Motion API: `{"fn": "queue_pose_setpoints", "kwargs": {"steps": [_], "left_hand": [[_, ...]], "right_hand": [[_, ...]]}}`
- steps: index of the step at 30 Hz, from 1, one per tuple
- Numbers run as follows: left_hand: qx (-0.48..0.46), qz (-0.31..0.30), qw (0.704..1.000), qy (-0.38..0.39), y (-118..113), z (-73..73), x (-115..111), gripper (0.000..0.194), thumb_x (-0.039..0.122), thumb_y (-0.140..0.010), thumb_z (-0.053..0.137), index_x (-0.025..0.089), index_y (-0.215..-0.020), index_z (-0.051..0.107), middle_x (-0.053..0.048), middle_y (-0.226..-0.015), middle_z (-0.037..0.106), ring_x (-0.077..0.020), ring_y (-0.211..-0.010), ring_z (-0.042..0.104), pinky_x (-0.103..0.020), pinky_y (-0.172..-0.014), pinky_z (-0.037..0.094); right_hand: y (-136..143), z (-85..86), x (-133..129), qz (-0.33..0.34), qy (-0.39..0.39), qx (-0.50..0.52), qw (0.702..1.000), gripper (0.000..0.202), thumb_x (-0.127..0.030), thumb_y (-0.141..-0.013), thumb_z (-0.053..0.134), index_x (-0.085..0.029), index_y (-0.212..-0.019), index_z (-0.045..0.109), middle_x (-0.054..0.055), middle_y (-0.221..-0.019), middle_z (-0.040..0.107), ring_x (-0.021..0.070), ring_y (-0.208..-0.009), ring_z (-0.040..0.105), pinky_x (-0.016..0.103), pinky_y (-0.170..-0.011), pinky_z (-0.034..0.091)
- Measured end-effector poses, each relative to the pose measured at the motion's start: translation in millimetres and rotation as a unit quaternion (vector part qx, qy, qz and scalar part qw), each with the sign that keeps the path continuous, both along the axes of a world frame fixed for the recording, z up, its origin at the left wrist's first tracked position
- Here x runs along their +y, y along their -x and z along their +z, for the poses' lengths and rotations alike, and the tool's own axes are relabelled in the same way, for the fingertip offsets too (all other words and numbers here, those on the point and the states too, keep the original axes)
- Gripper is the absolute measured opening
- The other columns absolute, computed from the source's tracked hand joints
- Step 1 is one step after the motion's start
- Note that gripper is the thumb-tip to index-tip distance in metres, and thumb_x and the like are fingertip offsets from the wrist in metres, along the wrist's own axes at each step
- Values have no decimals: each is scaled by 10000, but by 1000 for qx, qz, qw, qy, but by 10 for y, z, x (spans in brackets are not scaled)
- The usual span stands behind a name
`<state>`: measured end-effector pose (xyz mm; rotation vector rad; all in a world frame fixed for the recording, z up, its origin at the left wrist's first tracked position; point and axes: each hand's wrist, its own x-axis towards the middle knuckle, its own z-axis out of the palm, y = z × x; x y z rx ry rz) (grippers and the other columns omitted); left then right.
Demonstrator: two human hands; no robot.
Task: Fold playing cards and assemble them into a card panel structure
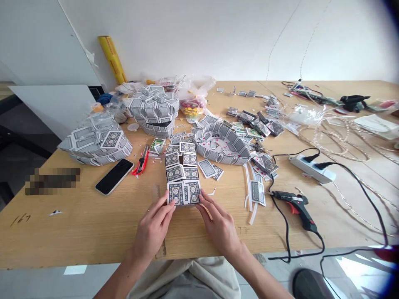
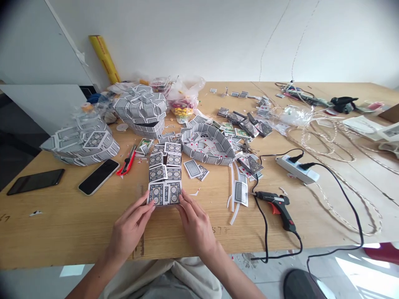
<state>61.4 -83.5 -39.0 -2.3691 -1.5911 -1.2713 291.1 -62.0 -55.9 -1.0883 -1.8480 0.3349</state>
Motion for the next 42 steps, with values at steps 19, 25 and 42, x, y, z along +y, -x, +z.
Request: {"fn": "queue_pose_setpoints", "kwargs": {"steps": [19, 25, 42], "left_hand": [[13, 29, 999, 34, -106, 32, -64, 159, 133, -1058, 647, 199, -1185, 716, -161, -1502, 679, -268, -1297, 736, -381, -1080, 631], [15, 5, 1000, 23, -101, 35, -28, 159, 103, -1060, 628, 190, -1179, 687, -131, -1408, 742, -255, -1338, 712, -372, -1107, 616], [80, -16, 997, 17, 32, 82, 24, 222, 141, -1071, 631, 196, -1274, 703, -110, -1409, 738, -259, -1294, 714, -407, -1103, 599]], "right_hand": [[-43, 55, -7, 10, 1, -39, 999, 411, -117, -1059, 660, -225, -1453, 709, 148, -1484, 704, 276, -1268, 763, 387, -1104, 650], [-8, 36, 3, -6, -10, -18, 1000, 380, -126, -1061, 664, -244, -1415, 737, 127, -1428, 743, 274, -1219, 788, 391, -1080, 667], [-60, 83, 59, 47, -33, -64, 996, 434, -82, -1059, 640, -212, -1471, 685, 146, -1513, 684, 302, -1389, 683, 470, -1183, 607]]}}
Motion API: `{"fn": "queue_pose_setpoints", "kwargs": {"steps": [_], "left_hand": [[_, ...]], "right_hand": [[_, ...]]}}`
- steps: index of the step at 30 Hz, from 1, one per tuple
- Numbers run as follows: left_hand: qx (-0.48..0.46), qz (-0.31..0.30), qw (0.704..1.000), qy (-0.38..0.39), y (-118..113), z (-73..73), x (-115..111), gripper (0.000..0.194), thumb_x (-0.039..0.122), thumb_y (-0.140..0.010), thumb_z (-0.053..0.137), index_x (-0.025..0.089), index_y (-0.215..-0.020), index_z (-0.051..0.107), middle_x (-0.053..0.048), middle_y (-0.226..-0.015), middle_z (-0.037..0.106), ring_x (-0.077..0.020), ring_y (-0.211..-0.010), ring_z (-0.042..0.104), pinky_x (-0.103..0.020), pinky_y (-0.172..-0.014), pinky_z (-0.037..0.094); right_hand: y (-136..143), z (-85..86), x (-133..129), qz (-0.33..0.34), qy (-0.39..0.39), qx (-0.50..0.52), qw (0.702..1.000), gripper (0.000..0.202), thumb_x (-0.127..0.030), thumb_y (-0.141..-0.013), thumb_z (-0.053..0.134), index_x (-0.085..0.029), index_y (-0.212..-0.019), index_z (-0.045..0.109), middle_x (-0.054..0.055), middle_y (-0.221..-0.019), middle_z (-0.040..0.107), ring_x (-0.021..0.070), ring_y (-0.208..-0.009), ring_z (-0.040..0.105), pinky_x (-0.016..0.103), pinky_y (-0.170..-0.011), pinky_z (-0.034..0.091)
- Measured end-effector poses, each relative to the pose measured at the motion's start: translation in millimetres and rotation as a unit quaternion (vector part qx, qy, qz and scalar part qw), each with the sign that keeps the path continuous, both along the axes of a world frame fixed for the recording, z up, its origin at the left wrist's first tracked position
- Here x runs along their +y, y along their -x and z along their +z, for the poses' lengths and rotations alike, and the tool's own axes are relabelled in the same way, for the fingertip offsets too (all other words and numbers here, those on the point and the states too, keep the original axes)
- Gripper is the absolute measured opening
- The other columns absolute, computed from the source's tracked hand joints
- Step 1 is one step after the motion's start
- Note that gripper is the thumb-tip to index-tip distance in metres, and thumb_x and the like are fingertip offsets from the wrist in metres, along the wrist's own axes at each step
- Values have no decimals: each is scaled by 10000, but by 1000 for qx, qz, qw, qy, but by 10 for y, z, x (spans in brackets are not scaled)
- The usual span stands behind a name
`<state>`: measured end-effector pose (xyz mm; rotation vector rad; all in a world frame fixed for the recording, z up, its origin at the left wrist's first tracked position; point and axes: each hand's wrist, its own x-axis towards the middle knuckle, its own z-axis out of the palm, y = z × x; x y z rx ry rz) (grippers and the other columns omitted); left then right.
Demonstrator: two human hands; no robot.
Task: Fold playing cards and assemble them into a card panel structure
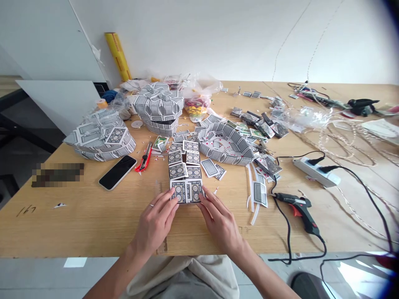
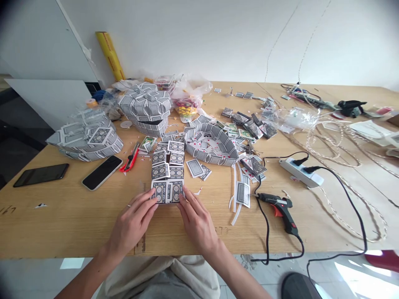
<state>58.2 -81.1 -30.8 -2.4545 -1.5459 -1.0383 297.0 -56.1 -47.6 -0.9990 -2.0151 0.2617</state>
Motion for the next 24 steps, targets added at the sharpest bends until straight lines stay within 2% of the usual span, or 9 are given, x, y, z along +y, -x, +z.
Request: {"fn": "queue_pose_setpoints", "kwargs": {"steps": [4, 11, 14, 18, 24], "left_hand": [[13, -7, 1000, -10, 12, 17, 11, 289, 120, -1067, 631, 205, -1336, 694, -108, -1414, 734, -257, -1281, 714, -408, -1097, 595], [8, 12, 1000, -3, -15, 12, -26, 307, 154, -1060, 649, 217, -1359, 689, -121, -1424, 714, -265, -1261, 721, -413, -1090, 599], [16, 23, 1000, -7, -29, 30, -42, 334, 171, -1054, 664, 216, -1384, 680, -138, -1446, 691, -279, -1272, 718, -423, -1094, 596], [23, 22, 999, -12, -38, 73, -28, 369, 170, -1049, 669, 216, -1415, 670, -160, -1498, 646, -302, -1306, 704, -443, -1085, 598], [26, 14, 999, -23, -62, 80, -6, 371, 165, -1043, 668, 226, -1409, 678, -167, -1514, 632, -317, -1337, 687, -464, -1109, 589]], "right_hand": [[-2, 1, 18, 12, 7, 9, 1000, 427, -71, -1057, 637, -216, -1456, 685, 125, -1441, 737, 284, -1403, 673, 474, -1205, 592], [-7, 8, -22, -15, 35, 9, 999, 423, -153, -1063, 659, -239, -1477, 650, 145, -1525, 671, 300, -1391, 680, 476, -1161, 618], [-12, 76, 15, -38, 71, 13, 997, 463, -247, -1057, 697, -260, -1511, 603, 157, -1584, 614, 323, -1404, 666, 512, -1141, 621], [-17, 201, 174, -21, 113, 22, 993, 550, -311, -1040, 731, -267, -1556, 545, 155, -1554, 635, 330, -1428, 639, 547, -1159, 595], [6, 290, 326, 2, 108, 20, 994, 584, -316, -1021, 755, -261, -1563, 544, 167, -1558, 621, 341, -1466, 590, 585, -1206, 537]]}}
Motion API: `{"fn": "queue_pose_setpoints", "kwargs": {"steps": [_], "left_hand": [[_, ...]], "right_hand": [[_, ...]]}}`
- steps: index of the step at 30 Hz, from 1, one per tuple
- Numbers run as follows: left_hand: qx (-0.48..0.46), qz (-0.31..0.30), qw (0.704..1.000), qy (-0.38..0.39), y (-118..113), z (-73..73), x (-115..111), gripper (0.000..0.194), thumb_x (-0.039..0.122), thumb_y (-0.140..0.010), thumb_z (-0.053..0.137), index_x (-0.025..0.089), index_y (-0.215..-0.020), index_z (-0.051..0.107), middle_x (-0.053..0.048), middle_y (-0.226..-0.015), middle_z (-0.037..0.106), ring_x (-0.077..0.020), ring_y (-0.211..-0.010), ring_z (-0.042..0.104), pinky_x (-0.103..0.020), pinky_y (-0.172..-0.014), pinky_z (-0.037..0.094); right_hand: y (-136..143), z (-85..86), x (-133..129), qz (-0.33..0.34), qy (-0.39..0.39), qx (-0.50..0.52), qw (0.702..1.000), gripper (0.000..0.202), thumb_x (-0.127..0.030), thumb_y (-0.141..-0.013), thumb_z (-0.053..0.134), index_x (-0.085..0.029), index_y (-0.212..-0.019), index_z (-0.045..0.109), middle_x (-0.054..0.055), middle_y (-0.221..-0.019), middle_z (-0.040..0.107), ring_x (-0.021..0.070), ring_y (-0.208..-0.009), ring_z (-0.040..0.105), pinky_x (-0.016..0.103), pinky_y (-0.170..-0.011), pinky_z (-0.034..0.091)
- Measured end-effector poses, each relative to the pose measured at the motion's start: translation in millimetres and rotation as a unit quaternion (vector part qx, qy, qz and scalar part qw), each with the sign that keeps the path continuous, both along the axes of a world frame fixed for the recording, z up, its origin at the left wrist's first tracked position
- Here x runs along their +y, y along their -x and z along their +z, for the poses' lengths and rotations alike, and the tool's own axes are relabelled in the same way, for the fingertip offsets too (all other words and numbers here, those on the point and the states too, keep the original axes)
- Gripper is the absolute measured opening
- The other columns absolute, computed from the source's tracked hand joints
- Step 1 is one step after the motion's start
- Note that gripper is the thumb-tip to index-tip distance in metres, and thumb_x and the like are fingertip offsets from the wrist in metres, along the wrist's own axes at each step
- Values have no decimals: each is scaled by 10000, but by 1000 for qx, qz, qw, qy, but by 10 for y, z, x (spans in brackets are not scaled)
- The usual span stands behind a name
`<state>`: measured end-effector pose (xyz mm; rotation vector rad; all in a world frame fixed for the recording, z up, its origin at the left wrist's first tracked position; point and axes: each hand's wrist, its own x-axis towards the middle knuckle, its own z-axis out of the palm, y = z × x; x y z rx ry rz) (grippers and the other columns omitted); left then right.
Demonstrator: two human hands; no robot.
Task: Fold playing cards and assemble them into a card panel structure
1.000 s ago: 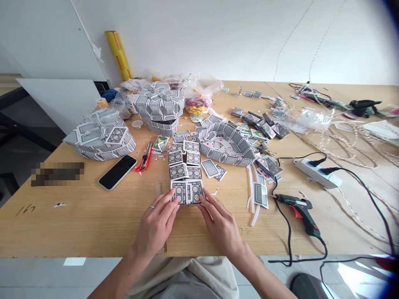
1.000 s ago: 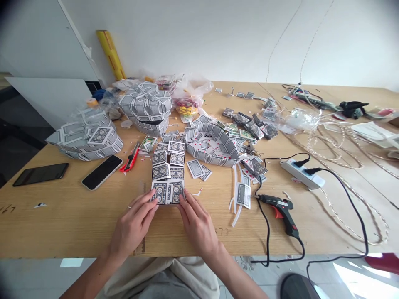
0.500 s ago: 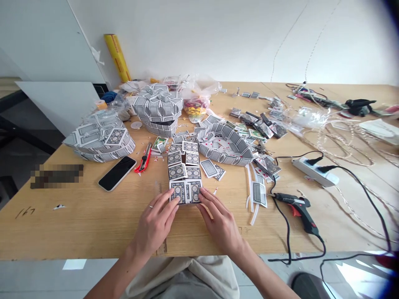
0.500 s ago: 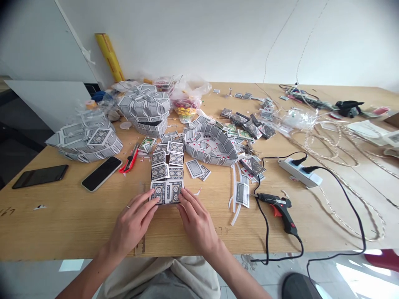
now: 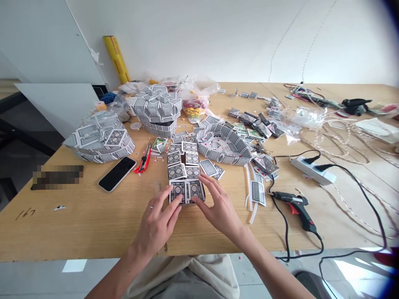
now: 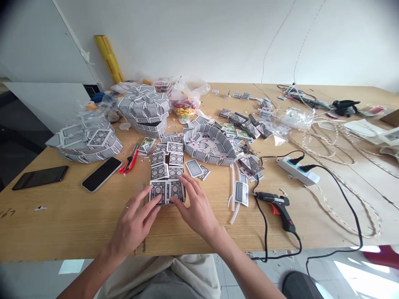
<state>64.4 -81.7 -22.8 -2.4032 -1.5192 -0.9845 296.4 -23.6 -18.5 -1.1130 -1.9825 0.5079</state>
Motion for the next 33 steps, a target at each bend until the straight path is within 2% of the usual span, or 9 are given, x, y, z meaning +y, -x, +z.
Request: {"fn": "queue_pose_setpoints", "kwargs": {"steps": [4, 7, 9, 11, 13, 16, 19, 24, 33], "left_hand": [[-11, -16, 1000, 7, 9, 31, -13, 365, 161, -1044, 664, 205, -1406, 664, -167, -1493, 648, -310, -1358, 671, -458, -1134, 570], [-36, -33, 999, -7, 106, 153, 31, 362, 135, -1038, 667, 205, -1393, 646, -152, -1412, 691, -283, -1315, 684, -438, -1132, 551], [-55, -37, 998, -22, 219, 265, 140, 252, 126, -1037, 664, 206, -1276, 667, -113, -1226, 751, -258, -1192, 720, -415, -1080, 554], [-63, -31, 997, -39, 348, 360, 336, 77, 138, -1046, 648, 213, -1062, 658, -43, -936, 732, -209, -922, 716, -354, -905, 557], [-61, -17, 997, -49, 467, 400, 602, 210, 187, -1064, 623, 221, -862, 579, 6, -738, 605, -168, -689, 595, -309, -702, 477], [-37, -3, 998, -54, 589, 326, 1004, 411, 248, -1084, 576, 237, -700, 432, 24, -648, 495, -157, -610, 487, -309, -625, 369], [-31, -9, 998, -56, 654, 148, 1226, 457, 258, -1067, 569, 238, -651, 383, 32, -613, 453, -154, -583, 431, -310, -609, 324], [-46, -7, 998, -40, 738, -97, 1191, 485, 249, -1047, 590, 238, -629, 345, 49, -584, 397, -148, -558, 377, -315, -600, 301], [-79, -22, 997, 12, 691, -147, 1157, 457, 257, -1053, 604, 232, -647, 395, 62, -579, 436, -120, -525, 413, -281, -568, 341]], "right_hand": [[-26, -1, -46, -15, -8, 3, 1000, 502, -301, -1043, 714, -269, -1527, 582, 162, -1533, 644, 334, -1426, 629, 561, -1170, 568], [-88, 41, -57, -40, -20, 18, 999, 271, -287, -1067, 665, -252, -1332, 706, 142, -1376, 739, 313, -1314, 706, 499, -1101, 613], [-131, 102, 1, -48, -15, 44, 998, 158, -274, -1084, 621, -240, -1174, 747, 101, -1127, 808, 260, -1077, 794, 381, -913, 674], [-155, 172, 140, -51, 7, 68, 996, 174, -282, -1097, 586, -227, -1136, 746, 48, -906, 802, 182, -738, 778, 258, -636, 631], [-154, 217, 354, -48, 13, 65, 997, 224, -307, -1105, 553, -207, -1185, 737, 19, -812, 782, 127, -525, 666, 218, -512, 539], [-119, 176, 716, -58, -66, 4, 996, 270, -298, -1090, 524, -184, -1187, 749, -18, -629, 682, 127, -499, 593, 222, -557, 488], [-92, 3, 947, -64, -111, -32, 991, 290, -255, -1055, 491, -177, -1151, 754, -8, -622, 655, 140, -525, 575, 233, -574, 453], [-127, -282, 948, -85, -101, -34, 991, 261, -250, -1041, 501, -179, -1086, 749, -22, -614, 616, 128, -494, 510, 229, -561, 422], [-104, -326, 926, -101, -60, -45, 992, 281, -275, -1045, 504, -176, -1104, 761, -84, -537, 450, 117, -455, 425, 217, -536, 378]]}}
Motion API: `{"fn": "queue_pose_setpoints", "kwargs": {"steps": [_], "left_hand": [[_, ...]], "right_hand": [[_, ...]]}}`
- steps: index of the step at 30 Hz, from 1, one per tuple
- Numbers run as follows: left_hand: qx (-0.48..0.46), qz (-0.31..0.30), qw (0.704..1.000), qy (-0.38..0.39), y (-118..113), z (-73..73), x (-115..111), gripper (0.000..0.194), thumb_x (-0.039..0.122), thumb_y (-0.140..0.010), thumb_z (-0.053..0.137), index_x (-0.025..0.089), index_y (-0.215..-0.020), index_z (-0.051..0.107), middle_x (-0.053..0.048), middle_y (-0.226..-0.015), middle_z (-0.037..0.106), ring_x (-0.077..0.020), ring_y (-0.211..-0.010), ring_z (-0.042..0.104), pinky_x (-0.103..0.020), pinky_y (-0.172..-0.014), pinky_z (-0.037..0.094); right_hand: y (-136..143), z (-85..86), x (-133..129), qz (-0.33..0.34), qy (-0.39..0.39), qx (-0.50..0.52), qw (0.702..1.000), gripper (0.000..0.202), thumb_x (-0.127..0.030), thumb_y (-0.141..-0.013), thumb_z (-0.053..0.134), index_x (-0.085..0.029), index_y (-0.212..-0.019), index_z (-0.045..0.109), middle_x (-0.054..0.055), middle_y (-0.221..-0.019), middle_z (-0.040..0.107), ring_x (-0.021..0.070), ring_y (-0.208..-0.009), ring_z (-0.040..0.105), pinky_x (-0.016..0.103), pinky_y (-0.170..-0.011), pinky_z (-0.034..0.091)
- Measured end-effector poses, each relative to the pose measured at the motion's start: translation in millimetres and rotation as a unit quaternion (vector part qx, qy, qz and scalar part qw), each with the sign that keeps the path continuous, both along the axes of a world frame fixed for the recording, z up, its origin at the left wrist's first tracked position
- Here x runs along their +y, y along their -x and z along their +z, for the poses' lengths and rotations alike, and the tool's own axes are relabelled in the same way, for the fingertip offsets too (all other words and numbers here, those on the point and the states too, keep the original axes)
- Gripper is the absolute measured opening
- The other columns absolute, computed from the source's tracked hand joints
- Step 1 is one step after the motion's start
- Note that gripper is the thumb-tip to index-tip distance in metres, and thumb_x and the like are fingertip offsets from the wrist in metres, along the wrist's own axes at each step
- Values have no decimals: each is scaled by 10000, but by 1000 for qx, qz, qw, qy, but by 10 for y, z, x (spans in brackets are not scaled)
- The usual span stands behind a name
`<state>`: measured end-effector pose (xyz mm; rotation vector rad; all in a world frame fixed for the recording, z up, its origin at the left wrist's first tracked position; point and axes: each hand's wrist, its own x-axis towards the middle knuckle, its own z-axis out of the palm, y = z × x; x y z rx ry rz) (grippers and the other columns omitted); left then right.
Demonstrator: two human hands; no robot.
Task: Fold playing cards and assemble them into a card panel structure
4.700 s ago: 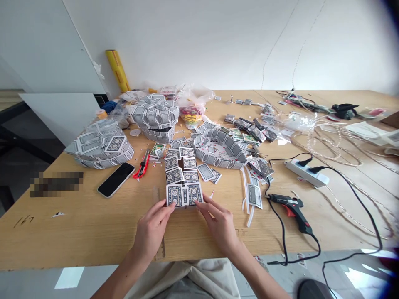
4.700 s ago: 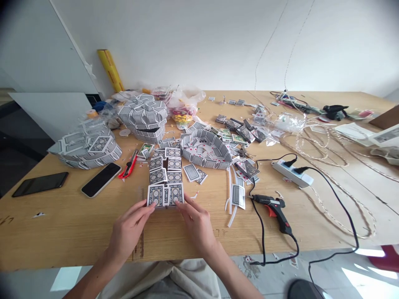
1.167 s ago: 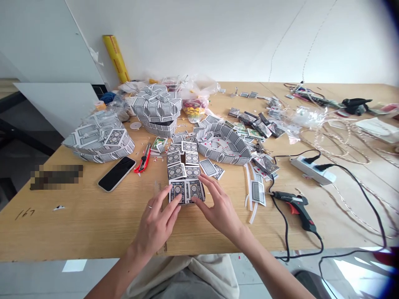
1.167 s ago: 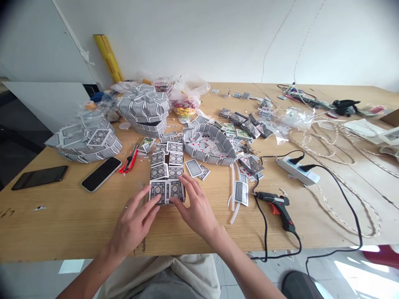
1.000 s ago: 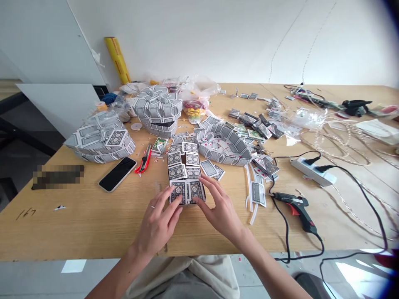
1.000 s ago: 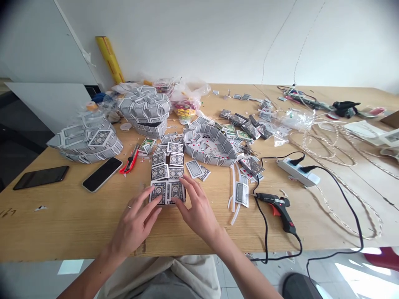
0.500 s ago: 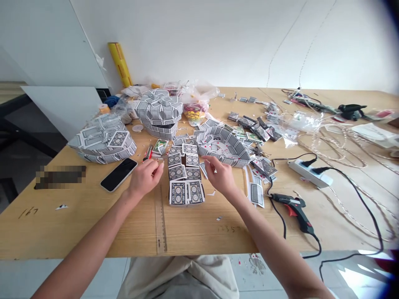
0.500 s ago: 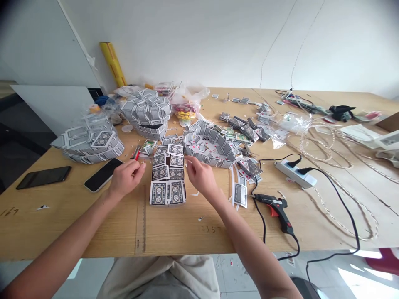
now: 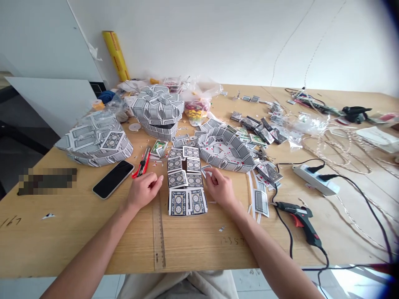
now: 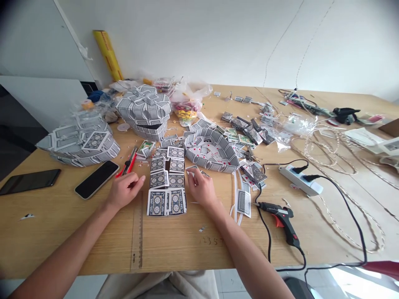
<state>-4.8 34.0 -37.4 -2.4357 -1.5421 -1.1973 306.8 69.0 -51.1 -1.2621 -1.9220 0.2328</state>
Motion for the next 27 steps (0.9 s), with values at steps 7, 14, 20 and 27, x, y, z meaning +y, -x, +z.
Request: {"fn": "queue_pose_setpoints", "kwargs": {"steps": [7, 14, 20, 27], "left_hand": [[-17, -16, 1000, 16, -5, 45, -45, 380, 239, -1052, 626, 223, -695, 496, 59, -594, 499, -110, -515, 454, -270, -554, 372], [-8, -83, 996, -25, -114, 232, -199, 240, 217, -1018, 608, 202, -1238, 702, -103, -1071, 743, -238, -970, 728, -374, -903, 586], [37, -165, 985, -40, -339, 317, -292, 448, 124, -922, 684, 245, -1353, 701, -132, -1251, 720, -284, -1169, 708, -458, -1035, 606], [50, -222, 973, -20, -359, 281, -271, 426, 18, -854, 618, 148, -1243, 735, -163, -1269, 749, -307, -1244, 670, -508, -1083, 583]], "right_hand": [[0, 12, -70, 29, -6, 41, 999, 250, -218, -1055, 521, -187, -1132, 756, -55, -595, 548, 115, -472, 462, 233, -520, 403], [59, 325, -242, 181, -79, 56, 979, 240, -153, -957, 606, -238, -1104, 776, 63, -910, 697, 222, -799, 670, 383, -724, 571], [89, 374, -255, 244, -69, 32, 967, 160, -142, -906, 621, -232, -972, 735, 89, -1002, 727, 250, -877, 677, 453, -802, 589], [97, 420, -293, 281, -47, 11, 958, 190, -146, -891, 648, -216, -1062, 693, 88, -1023, 763, 270, -987, 698, 457, -846, 592]]}}
